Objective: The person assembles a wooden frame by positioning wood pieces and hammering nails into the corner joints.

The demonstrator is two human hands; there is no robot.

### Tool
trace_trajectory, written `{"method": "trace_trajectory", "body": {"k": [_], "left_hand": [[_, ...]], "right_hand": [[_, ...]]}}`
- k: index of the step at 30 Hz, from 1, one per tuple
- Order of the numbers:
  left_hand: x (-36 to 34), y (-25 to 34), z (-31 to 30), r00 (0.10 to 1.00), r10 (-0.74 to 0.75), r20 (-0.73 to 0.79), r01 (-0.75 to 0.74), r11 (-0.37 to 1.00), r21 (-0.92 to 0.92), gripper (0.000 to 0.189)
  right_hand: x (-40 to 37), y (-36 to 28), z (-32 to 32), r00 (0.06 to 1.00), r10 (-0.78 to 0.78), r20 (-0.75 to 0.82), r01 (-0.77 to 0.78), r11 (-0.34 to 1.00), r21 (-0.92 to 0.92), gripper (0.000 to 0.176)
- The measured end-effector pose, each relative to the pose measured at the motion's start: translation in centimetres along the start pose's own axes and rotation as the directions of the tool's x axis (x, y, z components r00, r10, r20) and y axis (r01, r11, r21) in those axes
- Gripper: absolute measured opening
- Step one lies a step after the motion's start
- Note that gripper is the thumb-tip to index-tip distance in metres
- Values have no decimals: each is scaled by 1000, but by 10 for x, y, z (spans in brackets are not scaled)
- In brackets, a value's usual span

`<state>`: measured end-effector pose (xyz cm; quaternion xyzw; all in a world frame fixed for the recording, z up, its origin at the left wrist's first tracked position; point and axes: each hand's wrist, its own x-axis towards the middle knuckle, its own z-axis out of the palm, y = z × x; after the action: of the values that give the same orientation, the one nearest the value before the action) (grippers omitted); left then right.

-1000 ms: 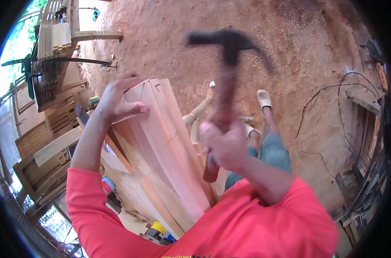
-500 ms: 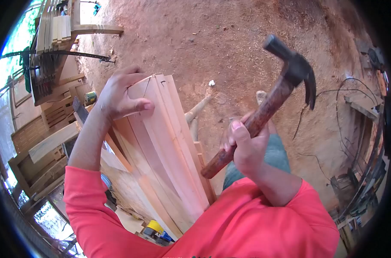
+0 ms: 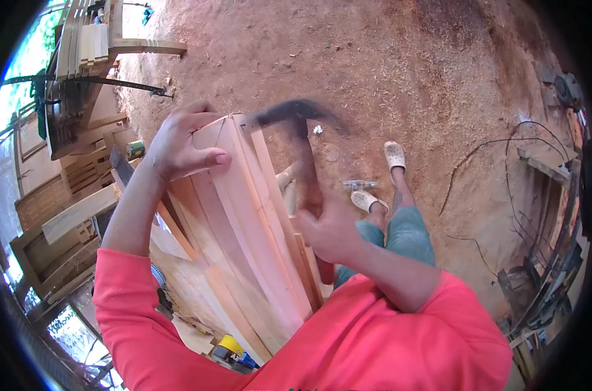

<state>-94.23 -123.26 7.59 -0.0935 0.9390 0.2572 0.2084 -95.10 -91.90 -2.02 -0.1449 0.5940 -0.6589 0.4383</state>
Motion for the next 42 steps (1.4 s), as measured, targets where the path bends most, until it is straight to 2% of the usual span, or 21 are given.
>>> {"method": "trace_trajectory", "body": {"k": [3, 6, 7, 10, 11, 14, 15, 18, 20, 22, 24, 25, 26, 28, 30, 33, 36, 37, 38, 40, 42], "left_hand": [[2, -1, -3, 1000, 3, 1, -3, 1000, 14, 98], [2, 3, -1, 1000, -9, 7, 9, 1000, -16, 98], [1, 2, -1, 1000, -18, 12, 18, 1000, -20, 98], [1, 1, -3, 1000, -10, -6, 9, 999, -31, 97], [0, 0, -2, 1000, -2, -12, 1, 999, -37, 97], [-6, -5, 3, 994, -56, -96, 58, 998, 11, 84], [-8, -7, 4, 990, -72, -122, 78, 996, 44, 78], [-14, -13, 9, 961, -68, -267, 106, 986, 127, 61], [-24, -1, 19, 880, 33, -474, 57, 983, 175, 50], [-27, 1, 21, 823, 51, -565, 132, 951, 279, 44], [-31, 4, 28, 765, 39, -643, 232, 914, 332, 39], [-33, 7, 31, 735, 20, -678, 287, 897, 337, 37], [-38, 13, 36, 704, -2, -711, 342, 877, 336, 35], [-58, 40, 45, 629, -5, -778, 317, 915, 250, 31], [-92, 72, 58, 580, 42, -814, 230, 950, 213, 30], [-174, 114, 75, 490, 189, -851, 64, 966, 252, 25], [-284, 169, 101, 449, 161, -879, 129, 962, 242, 24], [-322, 187, 117, 435, 57, -898, 165, 976, 142, 23], [-362, 205, 141, 417, -48, -907, 199, 979, 39, 22], [-434, 244, 203, 299, -174, -938, 288, 954, -85, 22], [-504, 300, 276, 286, -417, -863, 466, 847, -255, 23]], "right_hand": [[-4, -34, -12, 951, 286, 116, -308, 901, 306, 9], [-5, -26, -30, 984, 140, -113, -72, 883, 464, 10], [-6, -29, -31, 970, 69, -233, 73, 832, 549, 11], [-13, -24, -24, 965, 130, -228, 26, 816, 577, 11], [-17, -9, -18, 977, 161, -143, -69, 862, 502, 12], [-8, -11, -2, 996, 81, 34, -80, 997, -13, 9], [-11, -9, 3, 984, 178, 9, -177, 966, 188, 9], [-22, -30, -21, 978, 202, -61, -175, 939, 296, 12], [-58, -51, -82, 978, 39, -206, -13, 992, 127, 17], [-98, -67, -126, 936, -113, -332, 87, 992, -91, 21], [-150, -74, -175, 886, -164, -433, 3, 937, -348, 20], [-177, -75, -197, 838, -189, -513, -135, 838, -529, 18], [-208, -77, -202, 806, -180, -563, -210, 803, -558, 18], [-255, -83, -209, 748, -172, -641, -346, 724, -597, 20], [-292, -75, -190, 756, -154, -636, -351, 726, -592, 20], [-318, -42, -191, 840, -57, -539, -306, 772, -557, 21], [-337, -28, -178, 931, 17, -364, -217, 828, -517, 23], [-341, -15, -181, 964, 25, -263, -146, 880, -453, 23], [-351, -18, -171, 978, 10, -207, -121, 838, -533, 23], [-379, -19, -160, 1000, -14, 4, 14, 884, -468, 21], [-413, -6, -158, 987, -88, 134, 140, 881, -452, 18]]}}
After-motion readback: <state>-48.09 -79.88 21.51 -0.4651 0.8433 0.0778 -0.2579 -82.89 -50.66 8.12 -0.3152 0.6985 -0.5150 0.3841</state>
